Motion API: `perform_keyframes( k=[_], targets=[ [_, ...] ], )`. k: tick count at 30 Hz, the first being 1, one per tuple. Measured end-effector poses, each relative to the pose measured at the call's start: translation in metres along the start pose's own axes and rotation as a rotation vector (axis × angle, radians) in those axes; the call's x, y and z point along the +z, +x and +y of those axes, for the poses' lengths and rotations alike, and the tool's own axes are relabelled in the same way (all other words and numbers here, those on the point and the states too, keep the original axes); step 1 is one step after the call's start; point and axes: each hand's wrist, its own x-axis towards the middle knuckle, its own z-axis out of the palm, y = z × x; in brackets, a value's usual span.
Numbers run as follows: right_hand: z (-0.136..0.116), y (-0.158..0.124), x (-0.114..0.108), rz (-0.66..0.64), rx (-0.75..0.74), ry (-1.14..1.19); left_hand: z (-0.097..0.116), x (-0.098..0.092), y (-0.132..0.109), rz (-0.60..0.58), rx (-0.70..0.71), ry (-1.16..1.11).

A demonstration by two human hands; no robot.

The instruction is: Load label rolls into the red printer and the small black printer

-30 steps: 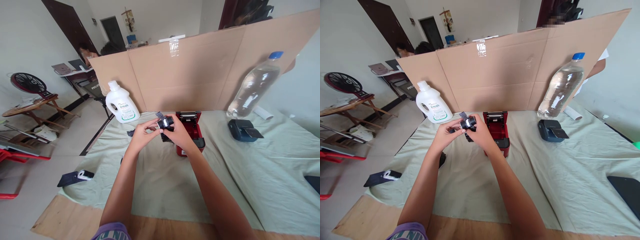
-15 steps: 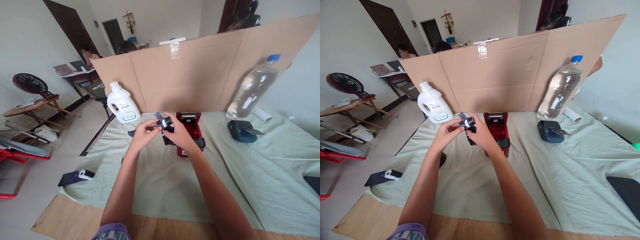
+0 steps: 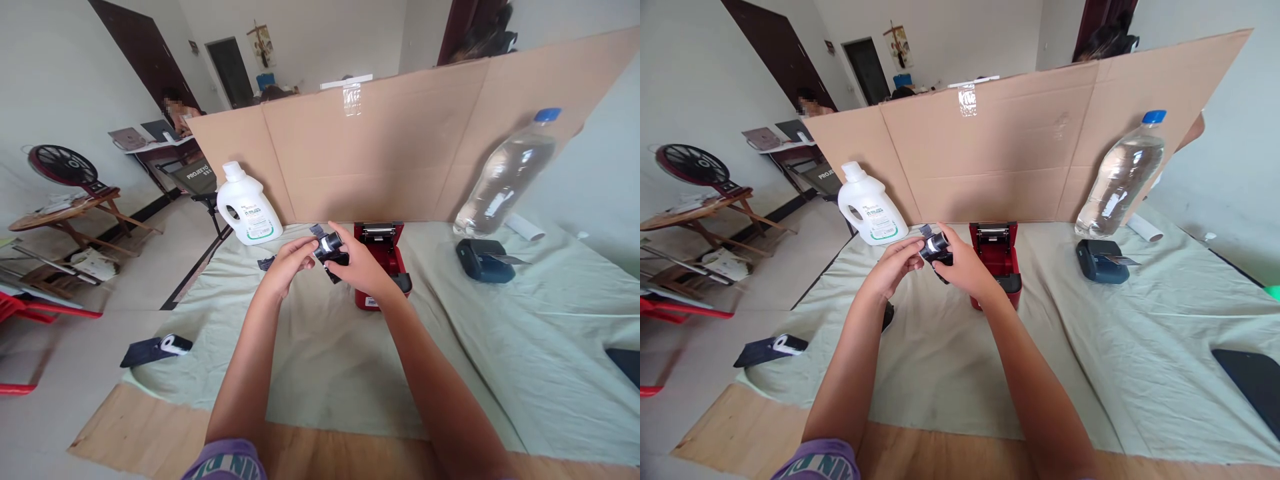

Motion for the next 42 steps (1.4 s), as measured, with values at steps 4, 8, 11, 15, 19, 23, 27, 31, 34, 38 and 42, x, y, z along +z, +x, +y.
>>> perform_keyframes(
  k=[4, 8, 11, 15, 19, 23, 27, 31, 34, 38, 42],
  targets=[
    [0.001, 0.000, 0.003, -0.015, -0.003, 0.006, 0.000, -0.001, 0.001, 0.006, -0.010, -0.043],
    [0.004, 0.002, 0.006, 0.007, -0.042, 0.038, 0.000, -0.001, 0.001, -0.004, -0.012, 0.021],
    [0.005, 0.002, 0.007, 0.043, -0.058, 0.037, 0.002, -0.001, -0.001, -0.089, 0.046, 0.152],
    [0.004, 0.002, 0.006, 0.054, -0.076, 0.056, 0.005, -0.001, -0.004, -0.183, 0.116, 0.236],
    [0.003, 0.001, 0.005, 0.056, -0.089, 0.054, 0.005, -0.002, -0.003, -0.165, 0.119, 0.219],
    [0.004, 0.002, 0.006, 0.042, -0.090, 0.086, 0.001, -0.003, 0.000, -0.117, 0.121, 0.217],
    [0.003, 0.001, 0.008, 0.026, -0.068, 0.101, -0.001, -0.002, 0.002, -0.080, 0.078, 0.185],
    [0.000, 0.000, 0.009, 0.022, -0.061, 0.096, -0.003, -0.002, 0.003, -0.061, -0.027, 0.112],
    [0.000, 0.000, 0.009, 0.019, -0.079, 0.106, -0.007, -0.004, 0.005, -0.046, -0.081, 0.103],
    [0.004, 0.002, 0.013, 0.030, -0.083, 0.114, -0.011, -0.008, 0.008, 0.012, 0.030, 0.270],
    [0.011, 0.006, 0.017, 0.033, -0.131, 0.155, -0.008, -0.015, 0.007, 0.014, 0.216, 0.357]
  ],
)
